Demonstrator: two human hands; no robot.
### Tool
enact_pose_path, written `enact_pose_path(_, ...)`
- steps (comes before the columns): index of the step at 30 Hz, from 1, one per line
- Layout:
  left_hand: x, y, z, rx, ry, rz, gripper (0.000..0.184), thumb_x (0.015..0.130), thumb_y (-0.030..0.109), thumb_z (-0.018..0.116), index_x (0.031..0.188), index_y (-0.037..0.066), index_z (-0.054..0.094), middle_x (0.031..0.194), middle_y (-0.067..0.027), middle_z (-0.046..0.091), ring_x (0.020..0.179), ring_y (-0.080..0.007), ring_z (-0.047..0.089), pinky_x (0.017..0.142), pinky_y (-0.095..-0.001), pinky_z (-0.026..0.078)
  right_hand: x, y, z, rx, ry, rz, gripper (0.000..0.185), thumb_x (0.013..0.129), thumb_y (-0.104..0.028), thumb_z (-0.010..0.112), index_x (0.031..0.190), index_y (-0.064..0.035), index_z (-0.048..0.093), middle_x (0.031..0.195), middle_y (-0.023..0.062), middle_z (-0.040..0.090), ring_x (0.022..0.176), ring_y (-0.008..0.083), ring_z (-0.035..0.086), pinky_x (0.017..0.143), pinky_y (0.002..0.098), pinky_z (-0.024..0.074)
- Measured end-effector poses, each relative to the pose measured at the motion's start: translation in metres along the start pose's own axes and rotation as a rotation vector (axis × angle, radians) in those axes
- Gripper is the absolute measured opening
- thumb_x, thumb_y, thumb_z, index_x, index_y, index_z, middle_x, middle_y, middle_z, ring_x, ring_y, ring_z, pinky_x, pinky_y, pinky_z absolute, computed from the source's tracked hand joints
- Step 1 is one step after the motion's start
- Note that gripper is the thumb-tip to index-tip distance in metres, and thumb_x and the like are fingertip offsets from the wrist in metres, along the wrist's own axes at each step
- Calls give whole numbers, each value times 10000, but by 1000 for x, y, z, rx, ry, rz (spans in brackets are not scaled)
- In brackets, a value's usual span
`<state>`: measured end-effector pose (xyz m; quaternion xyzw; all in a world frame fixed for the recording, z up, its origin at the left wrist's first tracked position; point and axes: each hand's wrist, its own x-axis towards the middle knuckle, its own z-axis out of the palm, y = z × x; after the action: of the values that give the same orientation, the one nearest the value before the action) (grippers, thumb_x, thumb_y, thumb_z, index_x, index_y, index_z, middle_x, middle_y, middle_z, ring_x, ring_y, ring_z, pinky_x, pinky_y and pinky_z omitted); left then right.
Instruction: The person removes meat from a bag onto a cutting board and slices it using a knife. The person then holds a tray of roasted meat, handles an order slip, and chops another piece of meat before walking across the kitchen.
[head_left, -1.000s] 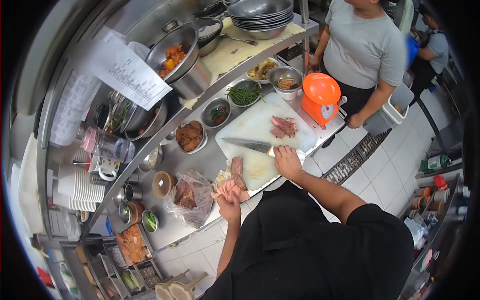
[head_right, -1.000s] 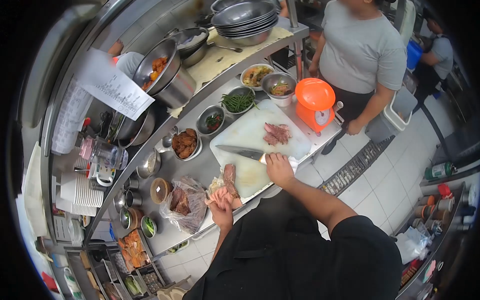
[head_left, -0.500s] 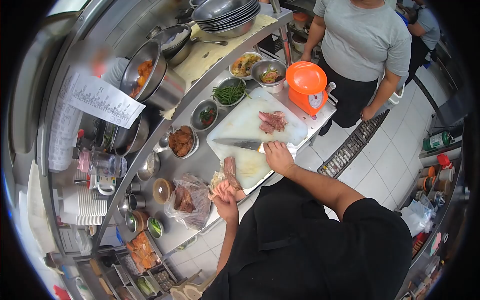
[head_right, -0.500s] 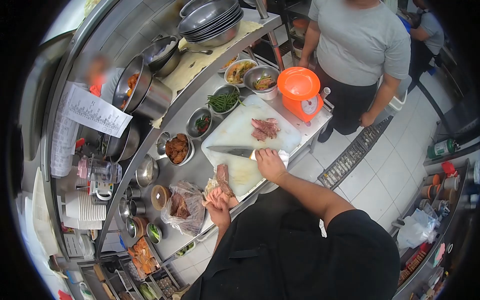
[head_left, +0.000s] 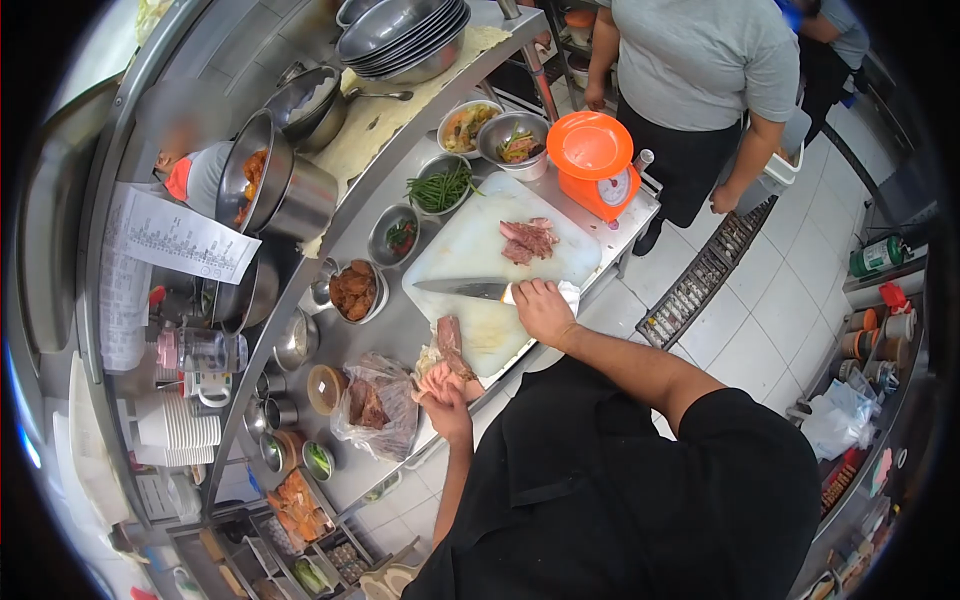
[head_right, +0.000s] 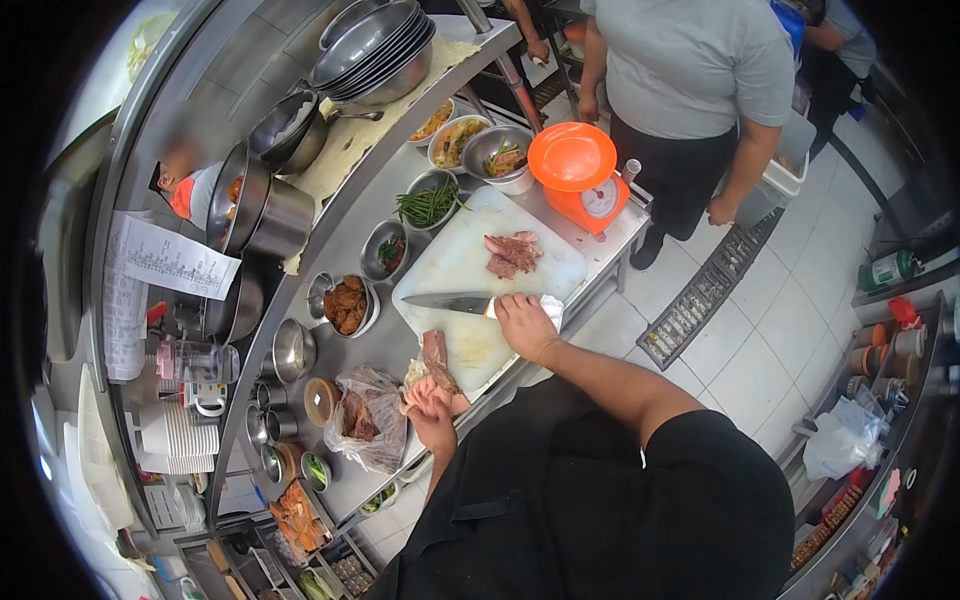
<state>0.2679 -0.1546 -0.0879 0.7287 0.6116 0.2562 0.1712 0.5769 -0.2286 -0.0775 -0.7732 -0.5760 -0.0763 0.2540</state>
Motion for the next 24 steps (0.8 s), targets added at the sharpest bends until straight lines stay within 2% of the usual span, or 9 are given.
enact_pose_path(8,1,-8,5,1,10,16,514,965,408,709,1133,-34,508,1053,-246,619,1001,-398,639,901,-449,501,0,2,1,4,-15,-8,395,896,-162,556,1239,18,638,1108,116,606,1056,272,558,895,410,442)
enact_pose_path(11,0,-12,6,-60,27,37,591,953,453,705,1213,-35,499,1103,-271,612,1036,-478,616,920,-501,495,-1,1,-1,4,-37,-1,392,900,-167,552,1237,15,638,1122,118,609,1061,275,560,898,411,443)
enact_pose_path(14,-2,-6,1,-22,-16,-2,613,951,455,707,1252,-36,497,1136,-276,612,1060,-479,617,928,-498,497,-1,0,-1,0,-1,-5,391,902,-171,548,1235,14,635,1117,115,607,1056,275,561,898,411,445)
enact_pose_path(18,-2,-8,5,-58,36,41,518,957,390,718,1135,-46,502,1083,-266,601,1030,-425,617,920,-454,487,0,0,-5,4,-26,-8,381,899,-158,552,1231,13,627,1096,114,601,1035,275,565,888,416,447)
enact_pose_path(24,-4,-2,0,-44,46,34,523,957,396,715,1165,-34,502,1109,-266,609,1038,-448,622,920,-478,493,0,-1,-3,3,-22,-17,382,885,-148,558,1224,16,625,1076,120,600,1032,286,566,886,420,442)
